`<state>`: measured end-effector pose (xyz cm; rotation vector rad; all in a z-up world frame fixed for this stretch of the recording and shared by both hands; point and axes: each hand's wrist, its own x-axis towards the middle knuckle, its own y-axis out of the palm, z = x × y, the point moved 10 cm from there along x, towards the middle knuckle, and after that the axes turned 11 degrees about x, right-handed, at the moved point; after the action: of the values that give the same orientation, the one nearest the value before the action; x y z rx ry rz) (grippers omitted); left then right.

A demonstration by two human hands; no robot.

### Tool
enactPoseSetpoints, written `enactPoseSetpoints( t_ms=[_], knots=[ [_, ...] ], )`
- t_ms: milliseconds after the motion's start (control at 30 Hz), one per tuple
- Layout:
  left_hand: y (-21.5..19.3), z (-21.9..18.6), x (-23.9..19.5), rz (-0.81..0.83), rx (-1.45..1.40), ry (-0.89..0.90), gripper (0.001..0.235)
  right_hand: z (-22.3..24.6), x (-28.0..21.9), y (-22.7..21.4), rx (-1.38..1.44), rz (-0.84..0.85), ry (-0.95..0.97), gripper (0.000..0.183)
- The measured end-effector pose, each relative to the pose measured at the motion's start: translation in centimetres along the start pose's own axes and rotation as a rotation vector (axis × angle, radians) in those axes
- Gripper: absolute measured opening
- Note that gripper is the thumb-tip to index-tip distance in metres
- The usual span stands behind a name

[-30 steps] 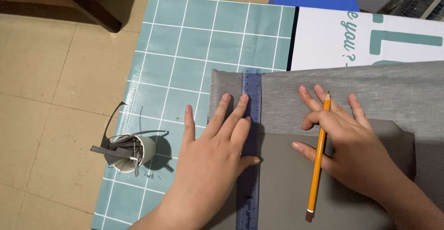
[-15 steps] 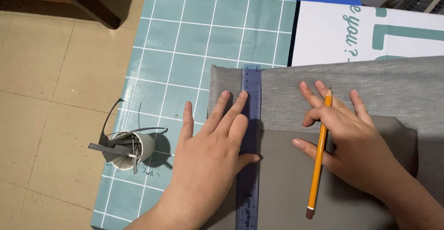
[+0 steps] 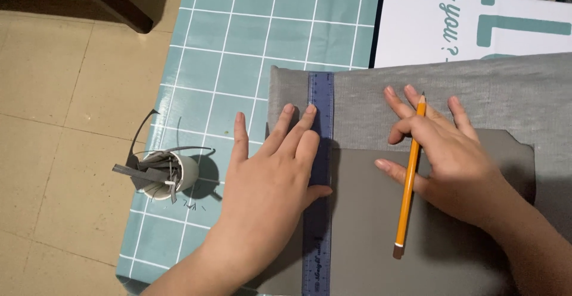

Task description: Using a ruler and pencil to draw straight and wavy pattern lines on a piece of leather material.

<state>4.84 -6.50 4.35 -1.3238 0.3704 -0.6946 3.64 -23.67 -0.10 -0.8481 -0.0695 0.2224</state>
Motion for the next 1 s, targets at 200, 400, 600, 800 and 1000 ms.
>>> enactPoseSetpoints(
  t_ms=[200,400,600,800,1000],
  knots=[
    [0.4,-0.5,-0.7,0.018,0.043,0.024,0.083,-0.4,0.0,0.3,0.026,0.032,0.037,0.03],
    [1.3,-0.3,-1.0,0.061,0.011,0.03,0.058,-0.2,0.0,0.3,0.031,0.037,0.035,0.031],
    [0.6,-0.1,-0.7,0.009,0.013,0.038,0.067,-0.4,-0.1,0.1,-0.054,-0.013,-0.047,0.032],
    [1.0,0.3,-0.7,-0.035,0.024,0.033,0.071,0.2,0.1,-0.1,-0.068,0.022,-0.036,0.031],
    [1.8,0.5,0.8,-0.027,0.051,0.012,0.06,0.7,-0.2,-0.9,-0.021,-0.007,-0.086,0.033]
  ],
)
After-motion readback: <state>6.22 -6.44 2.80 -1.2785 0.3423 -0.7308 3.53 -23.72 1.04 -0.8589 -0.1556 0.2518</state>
